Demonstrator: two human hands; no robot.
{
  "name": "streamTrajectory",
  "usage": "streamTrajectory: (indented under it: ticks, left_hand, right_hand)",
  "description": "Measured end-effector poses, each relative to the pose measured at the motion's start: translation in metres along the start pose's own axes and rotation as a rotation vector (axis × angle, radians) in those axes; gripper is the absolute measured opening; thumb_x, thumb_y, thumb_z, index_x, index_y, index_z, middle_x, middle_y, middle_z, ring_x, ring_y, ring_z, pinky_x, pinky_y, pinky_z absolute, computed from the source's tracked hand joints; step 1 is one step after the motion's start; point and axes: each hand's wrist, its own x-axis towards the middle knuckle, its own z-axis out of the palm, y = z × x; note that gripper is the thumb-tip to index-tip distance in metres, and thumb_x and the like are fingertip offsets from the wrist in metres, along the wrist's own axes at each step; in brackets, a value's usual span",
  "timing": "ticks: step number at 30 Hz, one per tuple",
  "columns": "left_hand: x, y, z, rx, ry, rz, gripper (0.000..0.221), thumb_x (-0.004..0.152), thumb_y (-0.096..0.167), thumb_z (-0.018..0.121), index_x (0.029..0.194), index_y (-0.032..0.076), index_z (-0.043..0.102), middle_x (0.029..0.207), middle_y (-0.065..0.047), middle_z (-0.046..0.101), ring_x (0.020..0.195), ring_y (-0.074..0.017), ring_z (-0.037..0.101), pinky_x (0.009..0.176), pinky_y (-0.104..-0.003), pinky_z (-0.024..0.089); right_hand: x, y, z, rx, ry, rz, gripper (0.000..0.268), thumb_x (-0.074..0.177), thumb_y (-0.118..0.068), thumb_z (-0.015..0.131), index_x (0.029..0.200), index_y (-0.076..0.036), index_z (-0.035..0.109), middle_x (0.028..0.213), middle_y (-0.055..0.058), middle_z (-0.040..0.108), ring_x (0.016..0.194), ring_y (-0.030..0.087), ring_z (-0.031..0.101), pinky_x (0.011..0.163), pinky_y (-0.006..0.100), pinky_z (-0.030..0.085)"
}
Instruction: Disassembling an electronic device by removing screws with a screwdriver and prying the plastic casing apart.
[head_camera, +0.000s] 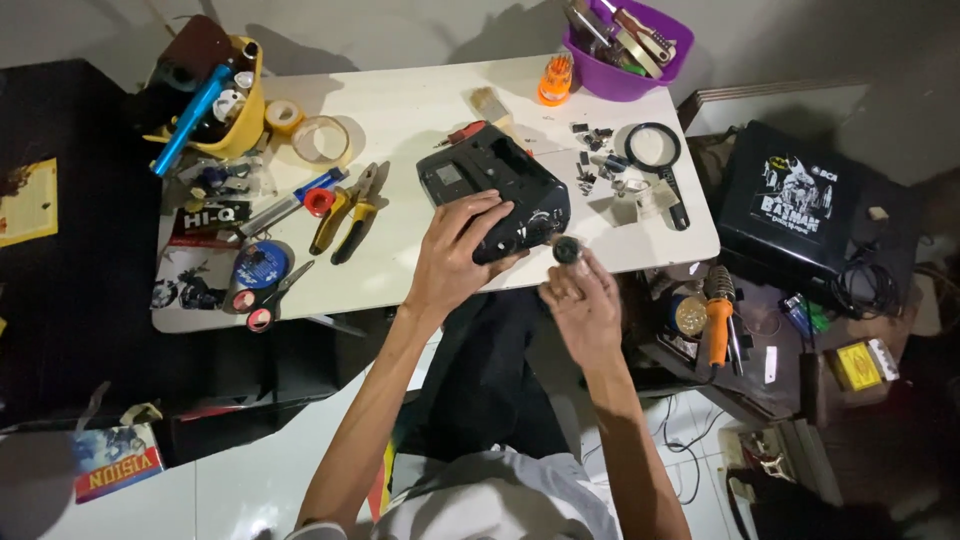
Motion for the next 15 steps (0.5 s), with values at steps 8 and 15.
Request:
streamTrajectory:
  ticks: [8,15]
  left_hand:
    - [0.003,-0.003,-0.004,0.040,-0.006,-0.002,0.057,0.075,0.022,0.096,0.125,0.009,0.071,0.115,-0.008,0.068,0.121,-0.0207,0.065,0.105,-0.033,0.050]
    - [0.001,-0.018,-0.003,0.022,-0.022,-0.024,0.056,0.076,0.026,0.095,0.125,0.013,0.072,0.118,-0.005,0.068,0.123,-0.0175,0.063,0.107,-0.032,0.049]
  right_hand:
    - [0.029,-0.031,-0.009,-1.426,-0.141,-0.662,0.039,0.091,-0.007,0.084,0.127,-0.001,0.072,0.062,0.006,0.055,0.059,0.020,0.062,0.061,0.031,0.052]
    - [0.047,-0.058,-0.015,-1.665,-0.358,-0.860,0.037,0.086,0.001,0.086,0.121,-0.002,0.077,0.064,0.004,0.056,0.058,0.022,0.061,0.056,0.034,0.053]
